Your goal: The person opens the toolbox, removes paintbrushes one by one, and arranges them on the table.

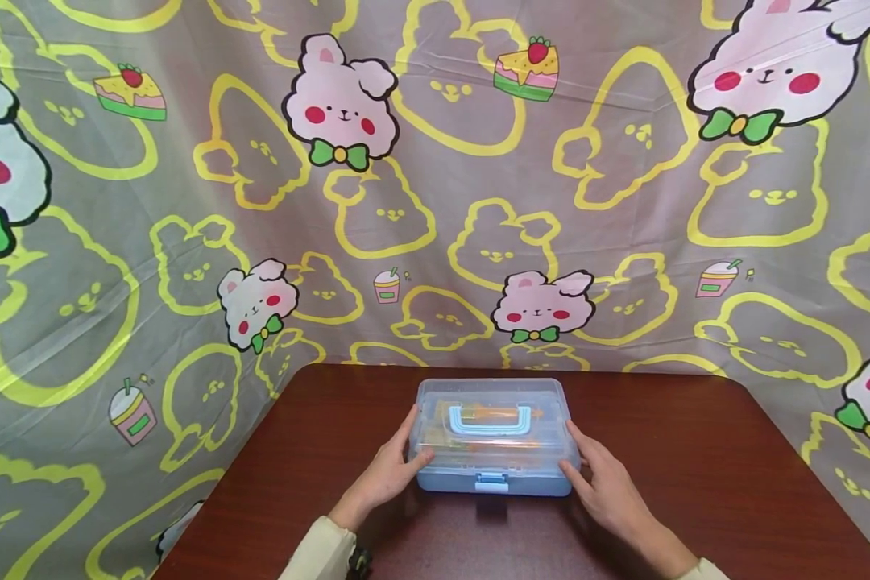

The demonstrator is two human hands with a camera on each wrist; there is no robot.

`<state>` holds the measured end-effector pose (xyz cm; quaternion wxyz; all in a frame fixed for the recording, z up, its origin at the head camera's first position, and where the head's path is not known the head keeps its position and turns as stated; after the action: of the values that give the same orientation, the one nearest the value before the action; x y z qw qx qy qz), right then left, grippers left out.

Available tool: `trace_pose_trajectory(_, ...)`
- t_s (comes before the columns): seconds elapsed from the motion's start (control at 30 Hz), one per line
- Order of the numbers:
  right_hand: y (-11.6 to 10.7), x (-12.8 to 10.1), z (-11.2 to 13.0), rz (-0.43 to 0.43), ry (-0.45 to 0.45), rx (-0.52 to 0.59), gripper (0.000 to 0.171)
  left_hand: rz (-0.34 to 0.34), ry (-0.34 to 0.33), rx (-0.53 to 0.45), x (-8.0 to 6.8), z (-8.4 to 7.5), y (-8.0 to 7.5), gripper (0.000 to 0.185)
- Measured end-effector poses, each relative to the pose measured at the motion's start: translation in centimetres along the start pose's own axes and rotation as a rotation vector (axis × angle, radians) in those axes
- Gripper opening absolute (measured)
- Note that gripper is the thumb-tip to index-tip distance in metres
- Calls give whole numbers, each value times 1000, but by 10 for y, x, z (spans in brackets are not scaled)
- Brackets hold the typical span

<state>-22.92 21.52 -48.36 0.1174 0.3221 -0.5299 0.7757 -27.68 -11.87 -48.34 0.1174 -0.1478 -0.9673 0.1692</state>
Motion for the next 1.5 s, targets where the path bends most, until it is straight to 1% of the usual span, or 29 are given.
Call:
trace_pose_trajectory(0.1,1,-1,1,4,6,17,67,5,0,-10,0,1,-1,86)
trace_pose_trajectory(0.23,1,-3,1,13,41,51,67,14,-11,-27,0,3,-2,87)
trace_pose_trajectory(0.37,2,-3,0,18,57,70,67,16,-5,-32,0,5,-2,86)
trace_pose_trajectory(0.5,2,-3,0,8,44,58,68,13,7,-24,0,4,-2,86)
trace_pose_trajectory(0.77,2,0,-1,-5,29,48,68,6,3,-3,2,3,-2,85)
trace_pose_trajectory(0.87,2,2,-3,-8,18,28,68,-4,8,9,4,2,-2,85)
trace_pose_trajectory(0.97,2,4,-4,5,18,-6,70,-17,17,19,5,0,-3,84)
trace_pose_trajectory(1.1,3,5,-7,58,22,-34,77,-39,21,37,5,-3,-3,84)
trace_pose_trajectory(1.23,2,6,-8,81,-17,-36,89,-61,25,55,6,-3,-3,82)
trace_pose_trajectory(1.4,-1,8,-7,55,-101,-38,100,-87,31,68,8,-4,-4,81)
trace_pose_trajectory(1.5,-2,9,-8,40,-116,-69,102,-96,30,64,8,-5,-4,81)
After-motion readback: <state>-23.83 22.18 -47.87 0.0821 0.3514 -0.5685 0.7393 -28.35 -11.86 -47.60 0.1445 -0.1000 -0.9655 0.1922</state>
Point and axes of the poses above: each hand's wrist, its own x-axis towards the middle knuckle, its own y-axis out of the palm, z = x × y, the point moved 4 cm from there along x, towards the middle knuckle, and after that the axes turned 15 degrees about -x, right-handed, at the moved point
